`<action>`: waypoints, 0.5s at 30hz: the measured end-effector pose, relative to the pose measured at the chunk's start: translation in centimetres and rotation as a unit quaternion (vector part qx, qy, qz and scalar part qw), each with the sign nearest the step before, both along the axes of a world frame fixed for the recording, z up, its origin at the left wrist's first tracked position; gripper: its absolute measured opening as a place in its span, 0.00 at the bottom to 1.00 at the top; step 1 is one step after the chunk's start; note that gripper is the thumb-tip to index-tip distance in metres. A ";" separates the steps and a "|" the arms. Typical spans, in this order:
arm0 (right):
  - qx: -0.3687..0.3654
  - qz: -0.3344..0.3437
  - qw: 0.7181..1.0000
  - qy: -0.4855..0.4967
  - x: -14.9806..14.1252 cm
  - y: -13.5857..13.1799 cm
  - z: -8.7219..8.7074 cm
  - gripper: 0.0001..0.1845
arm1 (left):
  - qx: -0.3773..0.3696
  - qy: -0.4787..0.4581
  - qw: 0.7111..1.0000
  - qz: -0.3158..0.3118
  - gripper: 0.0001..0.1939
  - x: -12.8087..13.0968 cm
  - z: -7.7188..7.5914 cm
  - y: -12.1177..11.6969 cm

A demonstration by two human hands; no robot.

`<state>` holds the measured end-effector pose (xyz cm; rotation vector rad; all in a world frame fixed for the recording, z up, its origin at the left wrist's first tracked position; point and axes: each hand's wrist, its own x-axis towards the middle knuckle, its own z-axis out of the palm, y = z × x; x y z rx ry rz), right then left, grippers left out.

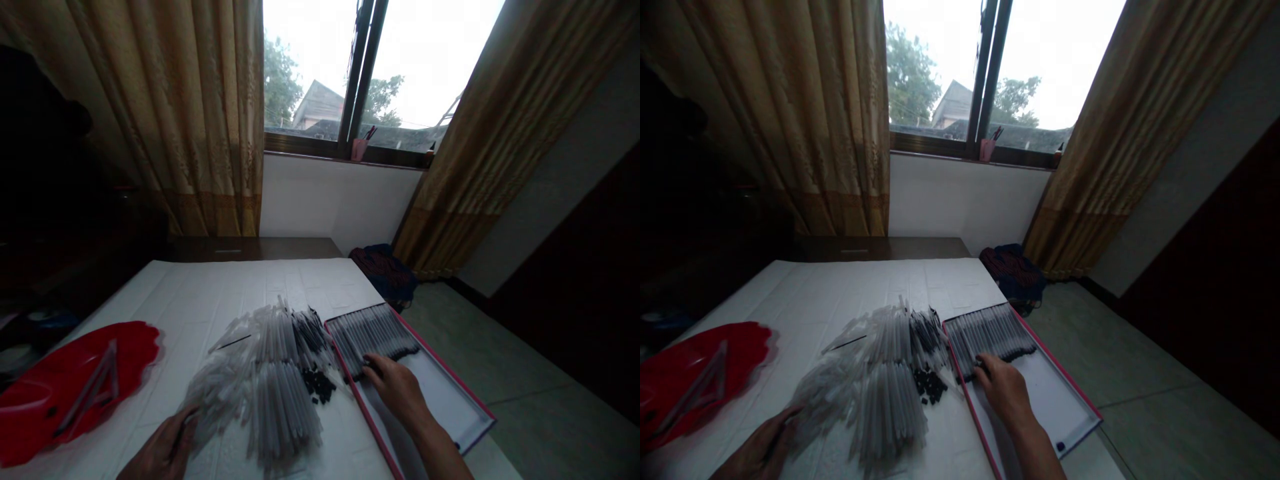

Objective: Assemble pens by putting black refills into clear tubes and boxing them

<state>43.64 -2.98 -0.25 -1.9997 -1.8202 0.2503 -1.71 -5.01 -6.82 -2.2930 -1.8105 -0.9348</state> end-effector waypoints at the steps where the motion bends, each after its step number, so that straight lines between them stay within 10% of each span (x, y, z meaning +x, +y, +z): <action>1: 0.028 -0.012 0.999 0.012 0.0 -0.1 -0.1 0.16 | 0.012 -0.002 1.000 0.003 0.15 0.0 -0.1 0.0; 9: 0.203 -0.189 0.922 0.268 -1.0 -2.5 2.3 0.22 | 0.111 0.024 0.993 -0.019 0.17 0.9 1.5 0.2; 15: 0.059 -0.064 0.843 0.532 -7.4 -4.1 1.6 0.23 | 0.130 0.007 0.986 -0.107 0.18 7.4 4.8 -1.6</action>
